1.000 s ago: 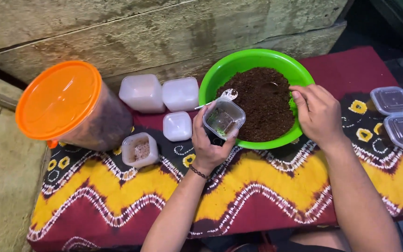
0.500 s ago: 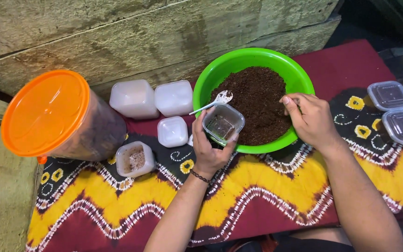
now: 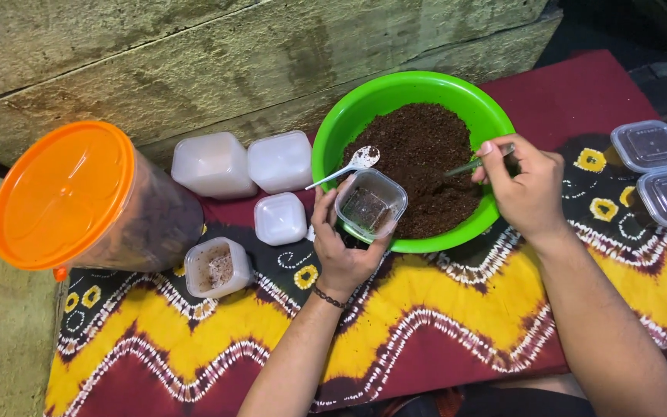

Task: Filling small plastic containers with dark granular material using a spoon and then sealing them with lids.

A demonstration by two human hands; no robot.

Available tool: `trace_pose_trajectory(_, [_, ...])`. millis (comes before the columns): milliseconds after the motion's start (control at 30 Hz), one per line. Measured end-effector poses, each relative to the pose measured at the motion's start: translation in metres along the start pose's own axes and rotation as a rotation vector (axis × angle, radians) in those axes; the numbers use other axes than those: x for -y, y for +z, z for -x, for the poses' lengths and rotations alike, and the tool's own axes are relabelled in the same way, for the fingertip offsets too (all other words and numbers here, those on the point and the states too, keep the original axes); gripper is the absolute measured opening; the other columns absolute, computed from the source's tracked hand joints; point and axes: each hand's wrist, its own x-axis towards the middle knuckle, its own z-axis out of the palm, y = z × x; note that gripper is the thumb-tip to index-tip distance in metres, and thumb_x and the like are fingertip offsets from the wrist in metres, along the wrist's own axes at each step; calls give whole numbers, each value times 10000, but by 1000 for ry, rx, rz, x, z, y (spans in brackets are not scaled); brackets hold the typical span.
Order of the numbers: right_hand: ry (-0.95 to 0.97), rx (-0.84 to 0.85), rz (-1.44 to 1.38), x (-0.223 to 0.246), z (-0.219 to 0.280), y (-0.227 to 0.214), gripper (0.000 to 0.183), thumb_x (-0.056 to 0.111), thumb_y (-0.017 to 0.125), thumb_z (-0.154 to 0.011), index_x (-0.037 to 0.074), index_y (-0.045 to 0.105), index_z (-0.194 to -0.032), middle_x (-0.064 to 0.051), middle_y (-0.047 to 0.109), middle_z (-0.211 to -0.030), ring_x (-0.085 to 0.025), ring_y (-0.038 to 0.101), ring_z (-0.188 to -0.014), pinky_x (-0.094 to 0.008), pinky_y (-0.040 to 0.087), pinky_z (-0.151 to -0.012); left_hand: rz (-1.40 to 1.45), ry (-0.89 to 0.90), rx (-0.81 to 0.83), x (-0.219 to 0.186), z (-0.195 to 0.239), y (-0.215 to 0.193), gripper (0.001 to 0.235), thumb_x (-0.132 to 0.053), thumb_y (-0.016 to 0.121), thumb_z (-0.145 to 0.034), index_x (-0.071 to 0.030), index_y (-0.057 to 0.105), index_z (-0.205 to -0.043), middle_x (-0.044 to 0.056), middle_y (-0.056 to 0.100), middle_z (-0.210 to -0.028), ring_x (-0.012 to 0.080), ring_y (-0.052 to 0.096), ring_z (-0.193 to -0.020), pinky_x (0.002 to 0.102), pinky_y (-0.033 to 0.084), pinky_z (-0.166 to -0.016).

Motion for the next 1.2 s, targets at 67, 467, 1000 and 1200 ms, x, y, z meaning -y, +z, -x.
trace_pose_trajectory(67, [2,-17,-27,2,1,0,208,-43,615,-1112,-13,708,-928,-135,696,-670,-201,665,-593,-331,537,-622,-10,9,0,-4,-1,-3,814,-263,923,-738,112,458,-1291,260,689,-1250,397,671,-1185,616,324,-1194])
trace_pose_trajectory(467, [167,-123,-320,0,7,5,166,26,550,-1199,-92,589,-1089,-207,639,-830,-253,674,-715,-322,584,-684,-177,-87,138,-18,-6,-8,756,-326,859,-833,15,467,-1382,154,660,-1347,307,671,-1269,648,312,-1280])
trace_pose_trajectory(1000, [-105,-61,-64,4,10,5,224,36,549,-1218,-142,618,-1102,-232,681,-866,-317,729,-779,-382,608,-693,-223,-150,148,-23,-6,-6,751,-373,880,-794,-20,518,-1349,125,680,-1302,299,661,-1215,630,315,-1269])
trace_pose_trajectory(1200, [-95,-63,-31,12,10,4,207,19,563,-1211,-141,638,-1103,-219,701,-868,-301,733,-795,-374,587,-724,-247,-121,155,-21,-5,-6,758,-371,887,-798,-25,515,-1360,106,676,-1310,276,663,-1222,638,335,-1262])
